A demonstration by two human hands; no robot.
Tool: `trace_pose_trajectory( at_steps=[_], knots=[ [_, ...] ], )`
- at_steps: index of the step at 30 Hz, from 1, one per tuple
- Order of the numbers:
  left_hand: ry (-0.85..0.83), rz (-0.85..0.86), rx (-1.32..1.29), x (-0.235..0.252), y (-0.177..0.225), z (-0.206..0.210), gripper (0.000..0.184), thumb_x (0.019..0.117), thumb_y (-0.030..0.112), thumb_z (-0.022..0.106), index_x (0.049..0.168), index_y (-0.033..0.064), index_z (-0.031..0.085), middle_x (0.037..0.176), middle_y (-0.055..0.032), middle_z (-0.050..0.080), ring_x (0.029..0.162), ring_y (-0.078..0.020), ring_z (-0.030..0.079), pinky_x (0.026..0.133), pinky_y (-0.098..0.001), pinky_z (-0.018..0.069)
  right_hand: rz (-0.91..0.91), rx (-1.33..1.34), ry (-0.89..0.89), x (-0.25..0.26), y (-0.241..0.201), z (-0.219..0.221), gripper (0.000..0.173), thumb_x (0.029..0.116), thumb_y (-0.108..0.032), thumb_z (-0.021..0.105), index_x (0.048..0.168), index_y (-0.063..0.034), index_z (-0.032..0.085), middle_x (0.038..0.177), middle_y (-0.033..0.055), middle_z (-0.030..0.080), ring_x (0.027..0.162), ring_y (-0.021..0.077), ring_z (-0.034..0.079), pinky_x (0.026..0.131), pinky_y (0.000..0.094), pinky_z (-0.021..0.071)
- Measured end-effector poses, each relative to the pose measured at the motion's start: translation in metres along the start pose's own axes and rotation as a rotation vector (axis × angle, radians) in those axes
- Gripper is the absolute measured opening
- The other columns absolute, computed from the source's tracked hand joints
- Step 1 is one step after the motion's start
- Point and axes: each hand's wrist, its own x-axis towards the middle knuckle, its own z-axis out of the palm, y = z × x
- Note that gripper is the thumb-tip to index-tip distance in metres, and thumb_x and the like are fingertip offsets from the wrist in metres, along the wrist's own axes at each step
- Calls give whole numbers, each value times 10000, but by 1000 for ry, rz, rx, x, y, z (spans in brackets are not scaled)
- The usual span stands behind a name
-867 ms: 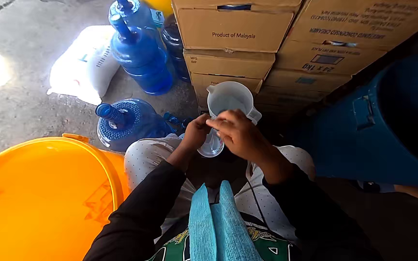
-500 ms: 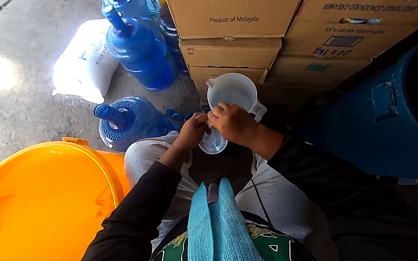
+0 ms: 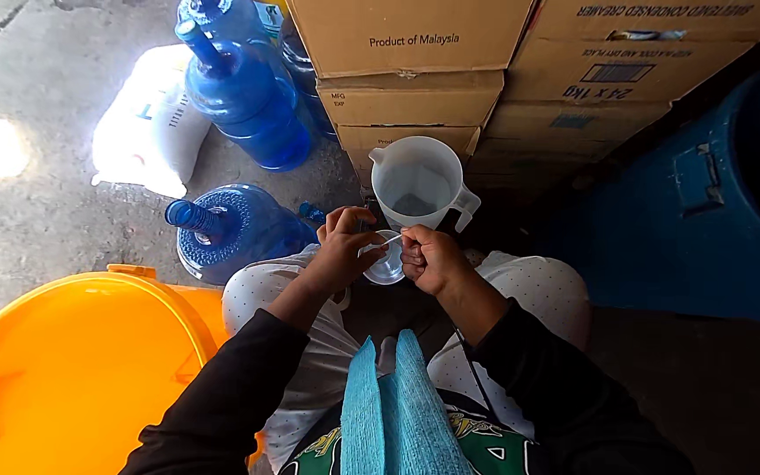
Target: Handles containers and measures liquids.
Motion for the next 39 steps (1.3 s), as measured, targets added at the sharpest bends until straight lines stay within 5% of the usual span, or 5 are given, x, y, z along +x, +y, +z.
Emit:
trace_pose_trajectory(
  at_steps=[16,21,26,31,39],
  knots=[
    [-163,954,764,16,3,-21,251,971,11,510,877,132,709,1064,-19,702,1148,-157,597,1041,-400,337,58,-930,-564,66,-32,7,209,1040,-159,554,861,-65,607,582,-50,428,439,0,342,422,159,256],
    [-279,382,497,26,13,-23,117,947,12,585,917,56,689,1057,-116,717,1152,-301,631,971,-541,400,-194,-861,-405,69,-33,1,360,1106,-353,456,1009,-51,625,672,-35,481,504,23,392,473,186,331],
    [-521,-243,419,82,17,-57,169,991,125,630,966,10,752,1068,-207,708,1179,-400,598,1042,-632,355,-828,-1202,-139,47,-6,-2,297,1043,-215,574,968,41,704,879,155,679,831,270,669,769,476,542],
    [-705,-502,528,114,17,-62,191,956,222,690,966,42,754,1000,-189,702,1042,-389,647,901,-649,462,-1595,-1431,21,70,44,-2,177,944,-76,652,1065,-50,778,741,127,650,655,289,663,525,386,528],
    [-763,-601,535,121,19,-62,246,925,218,731,863,-20,724,929,-210,681,952,-384,653,821,-613,492,-1641,-1586,119,75,48,20,304,996,-189,609,1250,-84,739,661,98,606,562,262,615,468,351,454]
  ],
)
